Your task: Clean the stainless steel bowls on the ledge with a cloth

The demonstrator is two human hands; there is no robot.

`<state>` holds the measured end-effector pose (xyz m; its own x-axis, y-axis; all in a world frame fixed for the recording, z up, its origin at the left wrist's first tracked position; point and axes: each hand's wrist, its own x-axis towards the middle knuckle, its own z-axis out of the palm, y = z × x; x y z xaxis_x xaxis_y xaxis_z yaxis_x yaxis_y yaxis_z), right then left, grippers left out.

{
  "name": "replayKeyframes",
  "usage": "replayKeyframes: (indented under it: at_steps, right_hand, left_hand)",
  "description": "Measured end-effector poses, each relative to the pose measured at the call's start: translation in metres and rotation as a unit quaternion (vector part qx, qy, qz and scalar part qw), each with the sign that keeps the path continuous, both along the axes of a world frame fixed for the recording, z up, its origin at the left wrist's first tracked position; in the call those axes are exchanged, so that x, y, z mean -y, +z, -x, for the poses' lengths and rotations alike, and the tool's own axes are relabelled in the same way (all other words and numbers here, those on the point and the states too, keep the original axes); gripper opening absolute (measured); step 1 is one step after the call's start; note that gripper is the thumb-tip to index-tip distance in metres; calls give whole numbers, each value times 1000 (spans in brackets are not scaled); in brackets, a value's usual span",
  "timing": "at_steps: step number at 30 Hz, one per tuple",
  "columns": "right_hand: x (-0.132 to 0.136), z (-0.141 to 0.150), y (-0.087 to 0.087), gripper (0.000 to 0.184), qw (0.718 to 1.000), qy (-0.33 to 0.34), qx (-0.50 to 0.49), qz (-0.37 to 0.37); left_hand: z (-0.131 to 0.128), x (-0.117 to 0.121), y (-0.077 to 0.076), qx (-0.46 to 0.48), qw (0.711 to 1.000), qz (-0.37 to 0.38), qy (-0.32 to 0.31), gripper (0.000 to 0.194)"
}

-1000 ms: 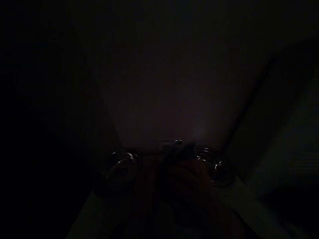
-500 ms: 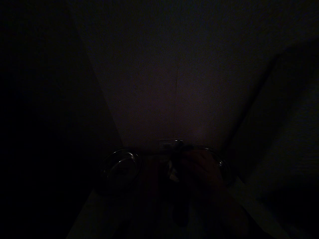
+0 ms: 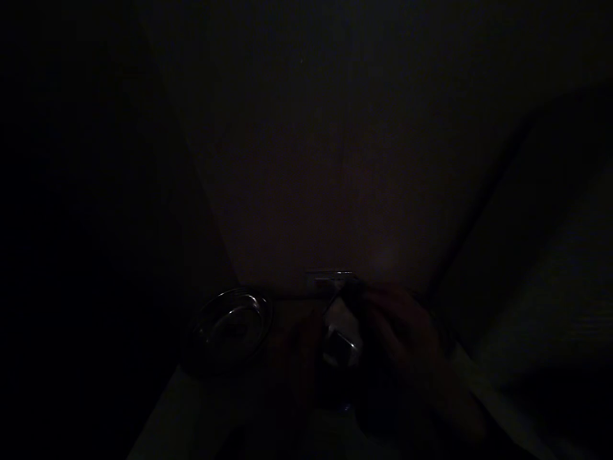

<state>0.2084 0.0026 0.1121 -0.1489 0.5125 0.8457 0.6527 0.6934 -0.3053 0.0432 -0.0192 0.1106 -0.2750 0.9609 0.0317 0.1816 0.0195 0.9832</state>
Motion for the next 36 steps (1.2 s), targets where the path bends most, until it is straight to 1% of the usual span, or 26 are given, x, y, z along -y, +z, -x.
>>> replayKeyframes:
  at_steps: [2,5,7,9,12,14,18,20,21,25,26,27,30,31,32,35,36]
  right_hand:
    - [4,3,1,22,1000,8,4,-4]
    - [12,12,-1,23,996,53,50,-51]
    - [14,14,-3,24,992,76,79,-65]
    - [10,10,-4,23,994,63,72,-61]
    - [4,2,-1,22,1000,7,19,-24]
    - [6,3,0,21,1000,-4,14,-16]
    - [16,14,-3,22,995,63,66,-44]
    - [15,15,-5,23,993,75,71,-53]
    - [12,13,-6,23,995,65,62,-51]
    - [3,3,-7,22,999,-16,15,-25]
    - [3,3,-7,21,999,-17,21,-21]
    - [5,4,-7,21,999,-4,31,-27]
    - [11,10,-7,21,995,60,63,-56]
    - [11,10,-8,21,994,67,61,-57]
    - [10,9,-8,22,995,62,54,-50]
    - [2,2,-7,22,1000,2,14,-18]
    - [1,1,-7,22,1000,-15,5,-18]
  left_hand:
    - [0,-1,0,-6,1000,-10,4,25]
    - [1,-2,0,-13,1000,-23,3,26]
    - [2,-2,0,-13,1000,-28,2,27]
    - [3,-1,-3,-9,999,-32,1,28]
    - [2,-2,-6,21,998,-50,-11,27]
    - [1,-4,-6,46,997,-62,-18,28]
    - [2,-8,-4,57,996,-73,-7,29]
    - [3,-9,-4,57,995,-78,4,27]
    - [4,-9,-5,58,995,-79,8,26]
    - [6,-10,-8,63,995,-82,15,22]
    - [6,-10,-8,64,994,-83,17,21]
    - [6,-10,-7,65,994,-85,18,20]
    - [6,-10,-4,66,994,-88,18,20]
    - [6,-10,-3,67,994,-88,16,21]
    - [5,-10,-2,68,994,-88,14,22]
    - [4,-10,-1,74,994,-84,8,24]
    - [4,-10,-2,76,994,-82,8,23]
